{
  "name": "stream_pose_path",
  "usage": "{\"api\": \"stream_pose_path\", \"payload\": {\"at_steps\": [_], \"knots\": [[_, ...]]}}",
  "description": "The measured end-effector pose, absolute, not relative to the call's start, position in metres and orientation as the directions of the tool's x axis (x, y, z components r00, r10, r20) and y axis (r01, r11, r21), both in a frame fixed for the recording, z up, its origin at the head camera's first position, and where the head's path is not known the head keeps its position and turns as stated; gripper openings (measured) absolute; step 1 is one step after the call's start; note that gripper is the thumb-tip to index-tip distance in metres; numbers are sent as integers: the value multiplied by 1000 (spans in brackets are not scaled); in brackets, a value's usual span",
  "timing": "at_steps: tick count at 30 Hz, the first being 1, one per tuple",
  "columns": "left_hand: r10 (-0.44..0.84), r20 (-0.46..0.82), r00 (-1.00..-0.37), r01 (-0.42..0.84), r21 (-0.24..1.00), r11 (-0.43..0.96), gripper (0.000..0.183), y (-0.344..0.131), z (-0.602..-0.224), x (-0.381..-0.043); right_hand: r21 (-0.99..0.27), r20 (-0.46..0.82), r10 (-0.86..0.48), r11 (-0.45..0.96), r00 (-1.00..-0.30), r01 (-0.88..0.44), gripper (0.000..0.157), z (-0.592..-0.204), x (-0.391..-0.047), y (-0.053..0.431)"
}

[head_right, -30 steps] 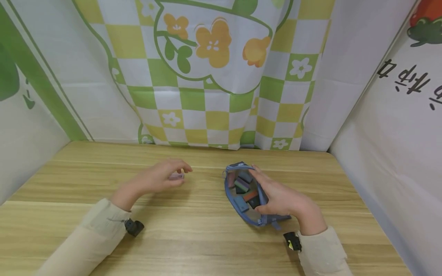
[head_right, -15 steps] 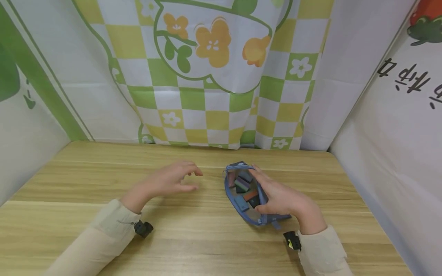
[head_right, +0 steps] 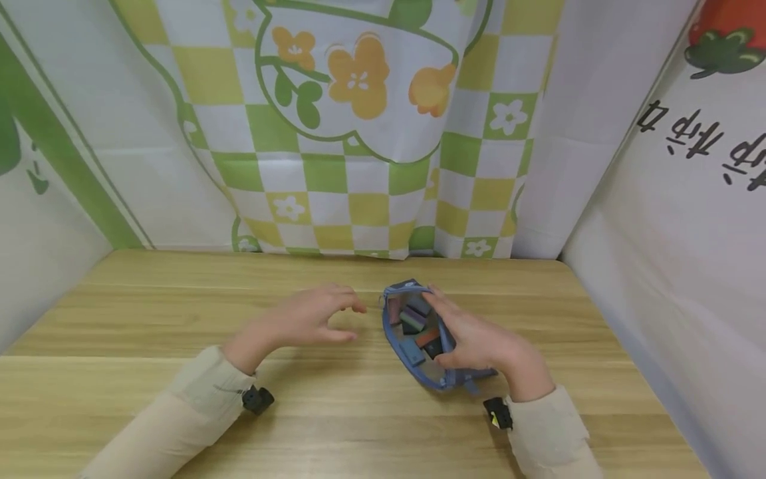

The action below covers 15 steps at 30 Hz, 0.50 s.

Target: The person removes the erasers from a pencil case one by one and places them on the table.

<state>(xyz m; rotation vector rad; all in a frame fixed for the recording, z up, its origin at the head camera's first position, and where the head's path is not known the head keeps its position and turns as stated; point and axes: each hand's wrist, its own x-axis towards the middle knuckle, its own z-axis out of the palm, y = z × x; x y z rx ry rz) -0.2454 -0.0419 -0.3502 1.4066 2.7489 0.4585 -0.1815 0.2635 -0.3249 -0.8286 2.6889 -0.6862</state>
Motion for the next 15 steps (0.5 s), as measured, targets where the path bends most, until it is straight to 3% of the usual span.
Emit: {"api": "stream_pose_path", "payload": {"at_steps": [6,15], "knots": [[817,106,-566,809,258,527,48,-29,-351,-244,-513,-90,-582,723,-808,-463,97,-324,-183,264],[879,132,-458,876,232,422,46,-13,-351,-242,-545,-78,-598,695,-797,-468,97,-324,-185,265]]}}
